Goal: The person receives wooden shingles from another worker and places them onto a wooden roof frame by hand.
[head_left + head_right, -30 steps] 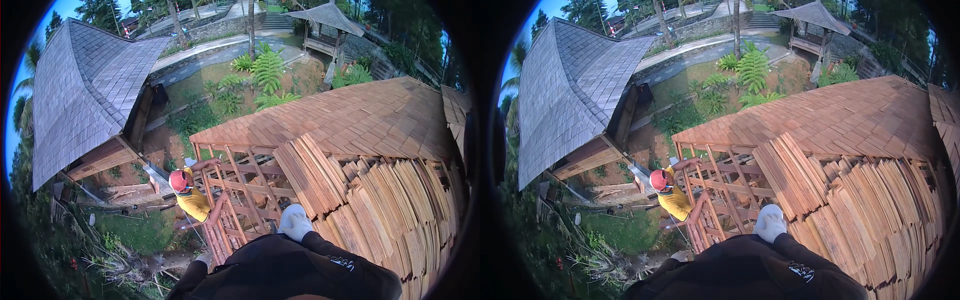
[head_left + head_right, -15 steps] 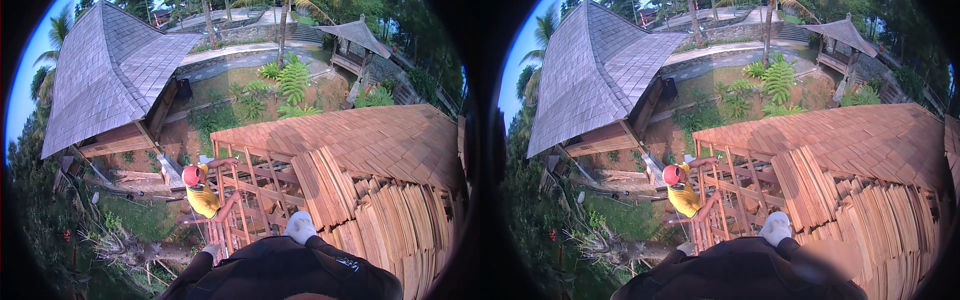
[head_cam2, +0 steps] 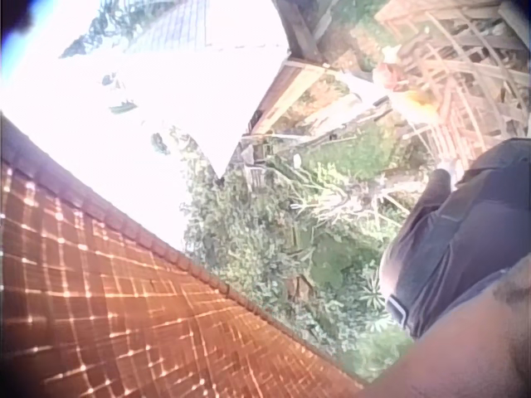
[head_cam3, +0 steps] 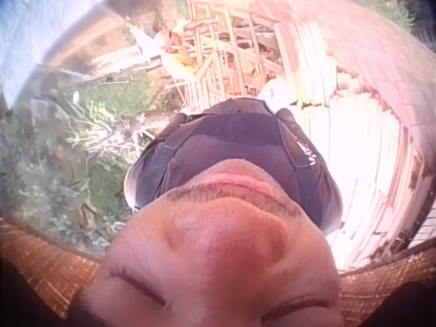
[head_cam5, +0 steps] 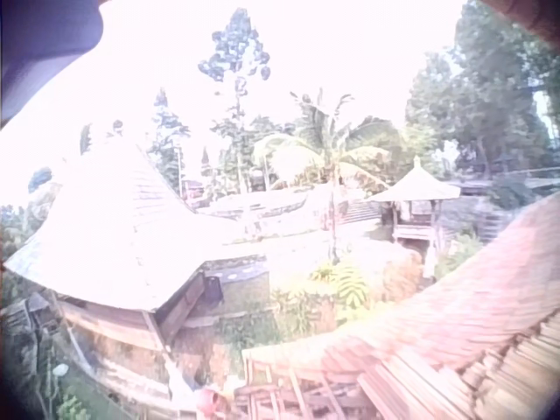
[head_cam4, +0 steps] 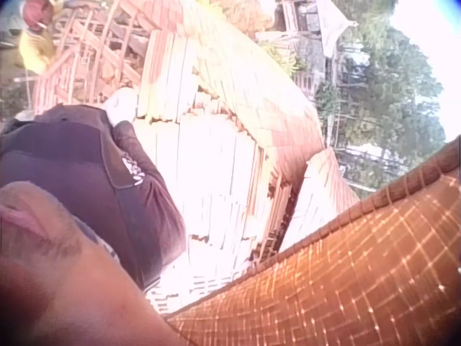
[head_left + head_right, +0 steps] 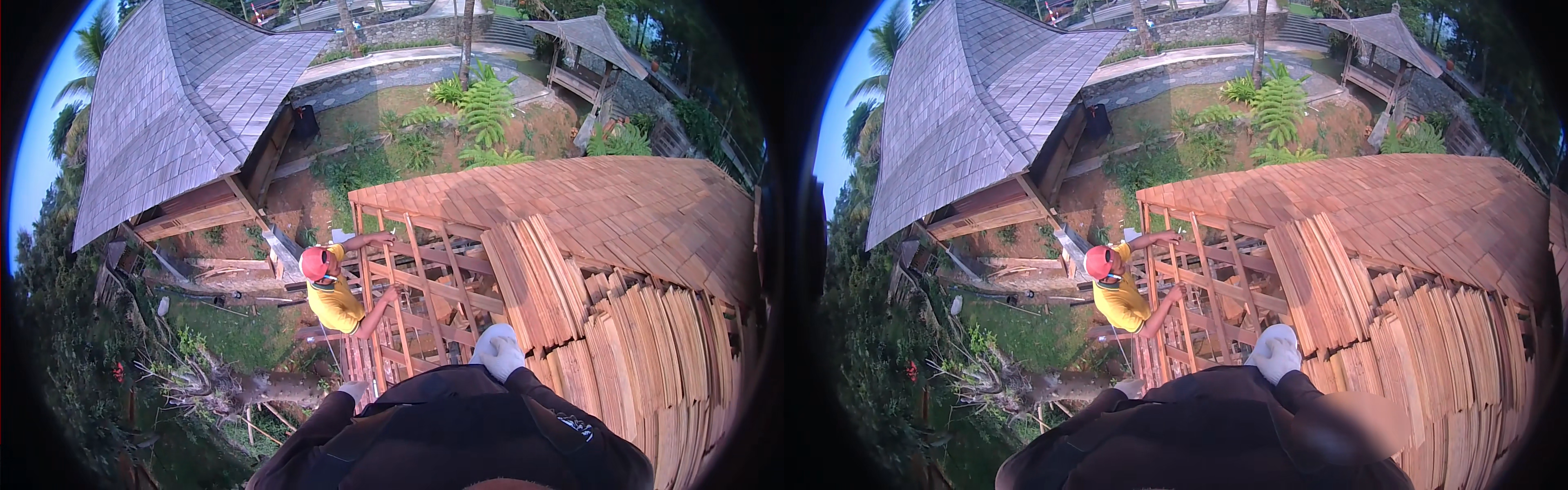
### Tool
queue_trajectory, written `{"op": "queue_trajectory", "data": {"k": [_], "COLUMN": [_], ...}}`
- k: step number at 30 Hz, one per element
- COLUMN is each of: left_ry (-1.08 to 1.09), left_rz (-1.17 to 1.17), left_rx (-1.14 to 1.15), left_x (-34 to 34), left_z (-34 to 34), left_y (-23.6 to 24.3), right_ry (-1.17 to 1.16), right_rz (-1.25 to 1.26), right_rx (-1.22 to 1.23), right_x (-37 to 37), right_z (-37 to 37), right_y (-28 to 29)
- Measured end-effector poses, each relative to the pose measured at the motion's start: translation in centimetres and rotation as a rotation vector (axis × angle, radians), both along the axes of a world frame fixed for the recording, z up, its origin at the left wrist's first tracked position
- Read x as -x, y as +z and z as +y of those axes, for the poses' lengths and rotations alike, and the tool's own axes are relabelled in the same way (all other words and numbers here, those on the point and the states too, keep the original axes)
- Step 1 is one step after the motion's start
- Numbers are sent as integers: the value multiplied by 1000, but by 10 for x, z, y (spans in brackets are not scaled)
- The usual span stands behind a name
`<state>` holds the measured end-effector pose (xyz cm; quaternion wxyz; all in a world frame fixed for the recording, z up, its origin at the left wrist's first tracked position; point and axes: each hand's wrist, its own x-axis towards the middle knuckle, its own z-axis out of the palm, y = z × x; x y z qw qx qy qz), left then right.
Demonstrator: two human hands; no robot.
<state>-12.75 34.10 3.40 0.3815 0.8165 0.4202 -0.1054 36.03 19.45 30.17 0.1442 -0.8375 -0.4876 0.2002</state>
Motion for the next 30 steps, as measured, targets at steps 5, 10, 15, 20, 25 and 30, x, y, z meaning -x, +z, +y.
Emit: {"op": "queue_trajectory", "data": {"k": [5,10,15,20,25,30], "left_ry": [596,481,535,755,372,568], "left_rz": [-168,-80,-59,-59,4,-76], "left_rx": [268,193,340,383,213,269], "left_x": [2,-27,-19,-19,-9,-17], "left_z": [3,4,-9,-28,-38,-45], "left_y": [23,73,74,66,58,58], "right_ry": [7,-66,-48,-46,-44,-43], "right_rz": [54,66,50,35,49,48], "right_rx": [-83,-52,-22,-23,-18,-30], "right_x": [5,0,3,1,-3,3], "right_z": [11,9,7,3,-7,-10], "right_y": [3,-9,-8,-8,-14,-17]}}
